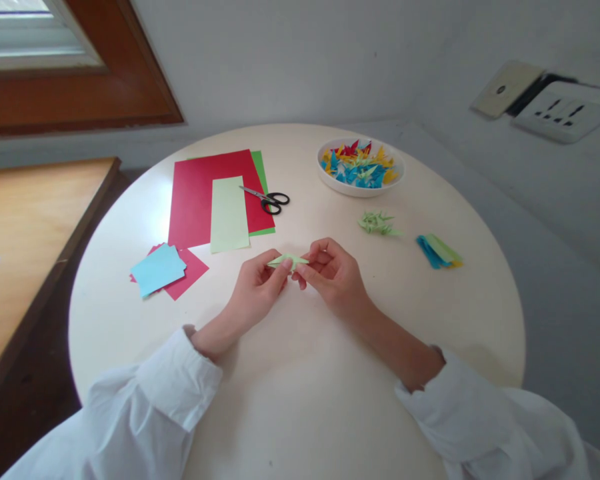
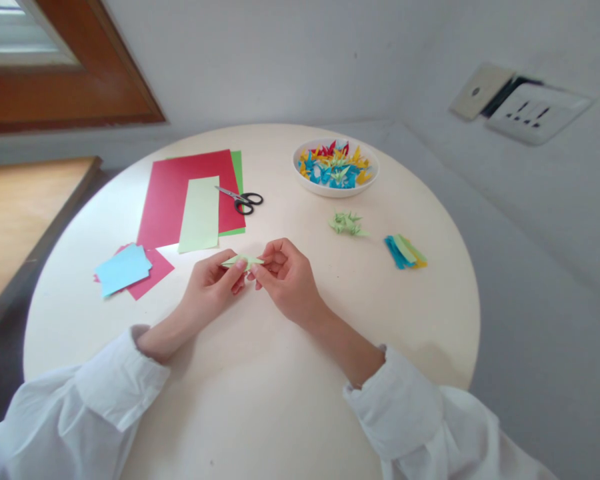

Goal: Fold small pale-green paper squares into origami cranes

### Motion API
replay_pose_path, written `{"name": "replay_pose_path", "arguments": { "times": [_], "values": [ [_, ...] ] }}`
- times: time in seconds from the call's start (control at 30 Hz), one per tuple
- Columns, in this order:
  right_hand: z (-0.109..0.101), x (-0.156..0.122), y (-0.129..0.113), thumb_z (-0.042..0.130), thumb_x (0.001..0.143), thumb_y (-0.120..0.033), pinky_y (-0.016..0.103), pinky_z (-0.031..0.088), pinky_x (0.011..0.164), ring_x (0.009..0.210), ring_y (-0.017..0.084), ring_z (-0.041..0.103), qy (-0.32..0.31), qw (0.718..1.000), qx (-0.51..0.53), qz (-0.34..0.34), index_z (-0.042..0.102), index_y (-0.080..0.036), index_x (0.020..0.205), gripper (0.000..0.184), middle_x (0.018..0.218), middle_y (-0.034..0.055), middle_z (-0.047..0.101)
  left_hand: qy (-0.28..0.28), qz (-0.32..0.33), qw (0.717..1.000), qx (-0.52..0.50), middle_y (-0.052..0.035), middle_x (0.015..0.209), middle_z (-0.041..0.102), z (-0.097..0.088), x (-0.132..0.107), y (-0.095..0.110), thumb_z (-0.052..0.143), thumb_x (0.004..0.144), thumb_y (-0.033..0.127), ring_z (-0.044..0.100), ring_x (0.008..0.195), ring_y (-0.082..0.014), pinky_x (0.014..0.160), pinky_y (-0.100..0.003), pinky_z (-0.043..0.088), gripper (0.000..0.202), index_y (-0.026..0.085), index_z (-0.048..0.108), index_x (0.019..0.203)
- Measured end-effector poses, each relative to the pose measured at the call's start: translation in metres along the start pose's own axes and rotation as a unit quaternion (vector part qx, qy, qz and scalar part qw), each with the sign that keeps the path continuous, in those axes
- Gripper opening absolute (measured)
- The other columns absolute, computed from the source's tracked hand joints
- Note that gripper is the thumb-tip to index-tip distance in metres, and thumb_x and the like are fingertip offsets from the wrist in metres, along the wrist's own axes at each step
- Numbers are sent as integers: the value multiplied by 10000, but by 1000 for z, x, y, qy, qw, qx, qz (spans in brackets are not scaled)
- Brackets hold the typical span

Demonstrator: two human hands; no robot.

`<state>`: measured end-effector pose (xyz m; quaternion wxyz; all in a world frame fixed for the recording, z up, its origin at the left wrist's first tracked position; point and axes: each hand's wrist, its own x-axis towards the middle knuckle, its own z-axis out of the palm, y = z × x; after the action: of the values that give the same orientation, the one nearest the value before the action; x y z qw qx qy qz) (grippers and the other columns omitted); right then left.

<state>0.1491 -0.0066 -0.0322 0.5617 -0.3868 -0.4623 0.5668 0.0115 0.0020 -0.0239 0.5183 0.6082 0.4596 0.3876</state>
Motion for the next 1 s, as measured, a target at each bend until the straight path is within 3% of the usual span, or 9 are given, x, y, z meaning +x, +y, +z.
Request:
{"name": "replay_pose_path", "arguments": {
  "times": [0.13, 0.33, 0.67, 1.0],
  "values": [
    [-1, -1, -2, 668, 691, -453, 219, 388, 459, 477, 77, 503, -49, 997, 32, 47, 412, -222, 822, 370, 573, -87, 531, -22, -11, 999, -29, 65, 472, 403, 1, -1, -2, 537, 800, 425, 317, 404, -49, 383, -191, 219, 330, 174, 426, 616],
    [-2, -2, -2, 550, 754, -551, 222, 273, 414, 413, 55, 365, -107, 989, -69, 74, 435, -178, 552, 439, 456, -58, 434, -69, -31, 993, -90, 83, 441, 357, 2, -2, -3, 559, 789, 427, 246, 394, -41, 388, -199, 149, 345, 184, 388, 612],
    [0, -4, -1, 612, 707, -550, 230, 233, 426, 406, 57, 338, -104, 990, 1, 93, 455, -173, 516, 451, 435, -55, 431, -133, -77, 953, -261, 57, 459, 441, 0, -2, 3, 648, 728, 372, 343, 432, -52, 461, -219, 269, 309, 159, 469, 592],
    [2, -5, -3, 655, 683, -473, 233, 257, 428, 426, 71, 402, -77, 987, 66, 126, 511, -163, 520, 378, 480, -36, 491, -127, -106, 944, -284, 69, 442, 429, 1, 1, 1, 688, 692, 409, 355, 425, -54, 473, -226, 300, 356, 168, 445, 594]
  ]
}}
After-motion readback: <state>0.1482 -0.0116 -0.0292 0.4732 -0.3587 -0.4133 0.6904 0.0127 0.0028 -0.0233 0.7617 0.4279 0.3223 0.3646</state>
